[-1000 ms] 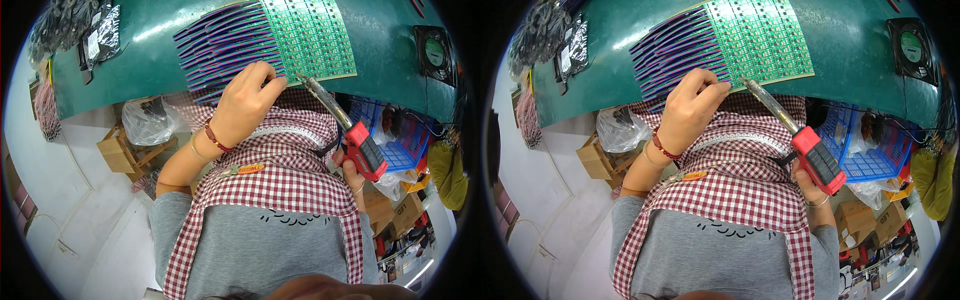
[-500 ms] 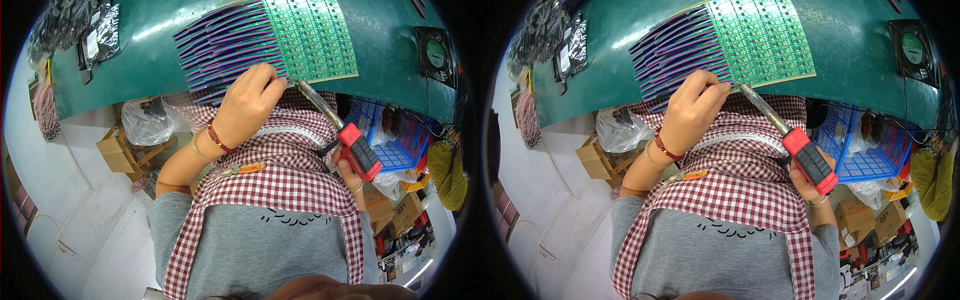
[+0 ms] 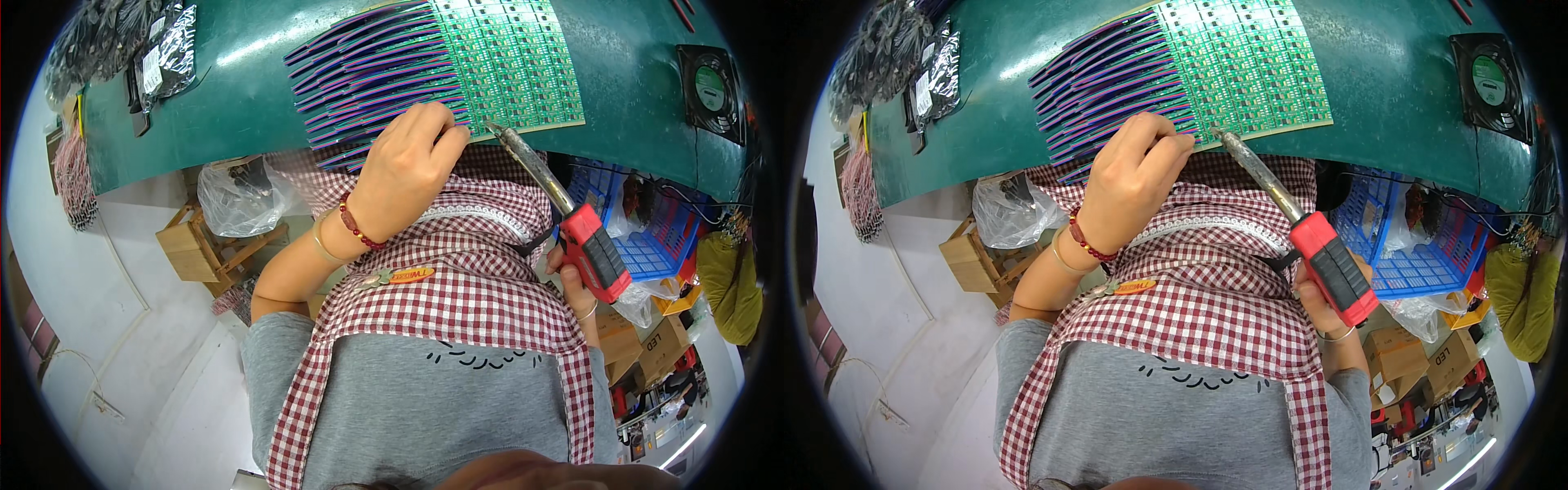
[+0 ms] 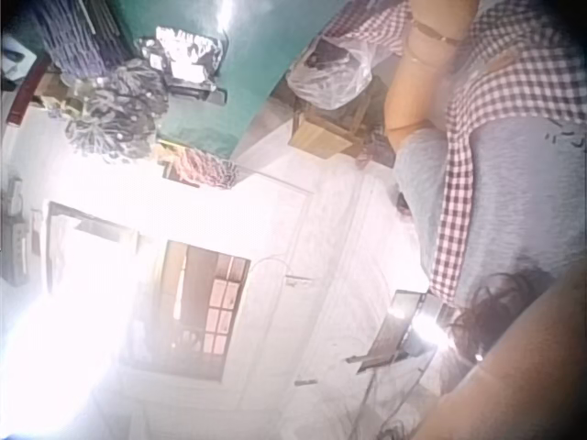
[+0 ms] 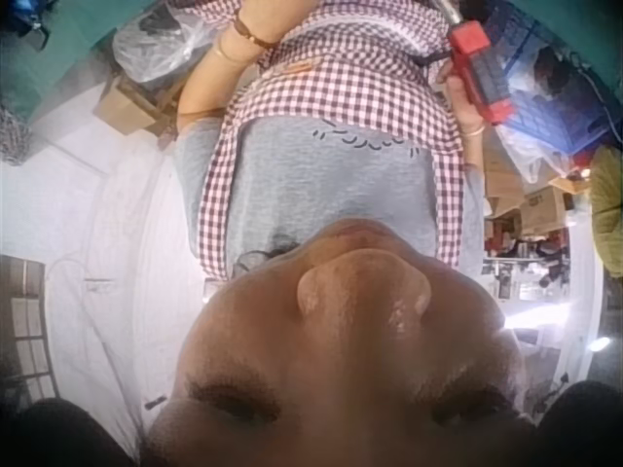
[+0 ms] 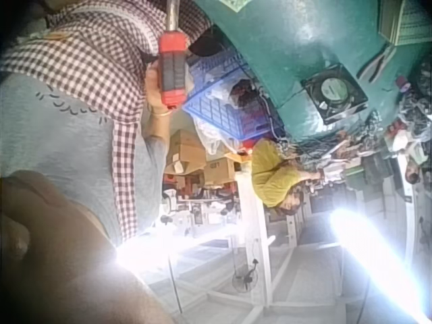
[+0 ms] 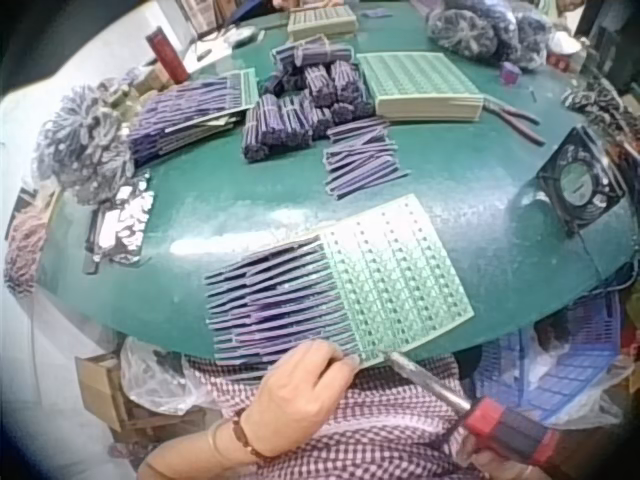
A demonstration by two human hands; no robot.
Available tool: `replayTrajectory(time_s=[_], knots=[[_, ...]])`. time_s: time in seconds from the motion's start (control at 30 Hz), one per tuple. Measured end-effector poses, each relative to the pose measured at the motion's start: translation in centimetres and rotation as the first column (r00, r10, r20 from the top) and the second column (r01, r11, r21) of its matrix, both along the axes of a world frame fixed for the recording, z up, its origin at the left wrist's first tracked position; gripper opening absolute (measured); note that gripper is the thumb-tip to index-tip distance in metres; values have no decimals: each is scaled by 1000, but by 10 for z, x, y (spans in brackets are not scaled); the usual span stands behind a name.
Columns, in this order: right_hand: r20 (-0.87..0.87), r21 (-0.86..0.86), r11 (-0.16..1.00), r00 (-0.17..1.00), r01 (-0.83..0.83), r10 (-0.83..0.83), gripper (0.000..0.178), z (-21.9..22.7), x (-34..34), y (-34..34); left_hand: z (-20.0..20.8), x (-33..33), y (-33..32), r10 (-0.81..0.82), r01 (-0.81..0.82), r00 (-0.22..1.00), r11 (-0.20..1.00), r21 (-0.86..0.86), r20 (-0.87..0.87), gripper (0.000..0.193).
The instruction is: The person positions wire bundles onto a circuit board and solders them into place using a soldering tool.
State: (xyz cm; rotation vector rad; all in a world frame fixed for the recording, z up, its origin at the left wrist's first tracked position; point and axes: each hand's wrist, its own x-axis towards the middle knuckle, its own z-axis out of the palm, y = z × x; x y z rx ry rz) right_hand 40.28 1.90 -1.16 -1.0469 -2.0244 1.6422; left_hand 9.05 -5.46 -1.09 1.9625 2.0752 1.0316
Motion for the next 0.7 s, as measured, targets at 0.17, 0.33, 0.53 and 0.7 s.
replayTrajectory(time_s=[0.17, 0.33, 0.53, 0.7], knots=[[19, 79, 997, 1000, -26, 25, 18, -9, 8, -4, -1, 0, 0, 5, -5, 1000, 1000, -6, -20, 16], [65, 116, 992, 997, -47, 39, 15, -11, 9, -5, 0, -1, 1, 6, -6, 1000, 1000, -11, -9, 17], [44, 185, 981, 998, -60, 53, 14, -8, 3, -3, -1, -1, 1, 4, -4, 1000, 1000, -20, 2, 18], [237, 263, 948, 964, -182, 120, 14, -14, 10, -3, -1, -1, 0, 8, -8, 1000, 1000, -13, 4, 17]])
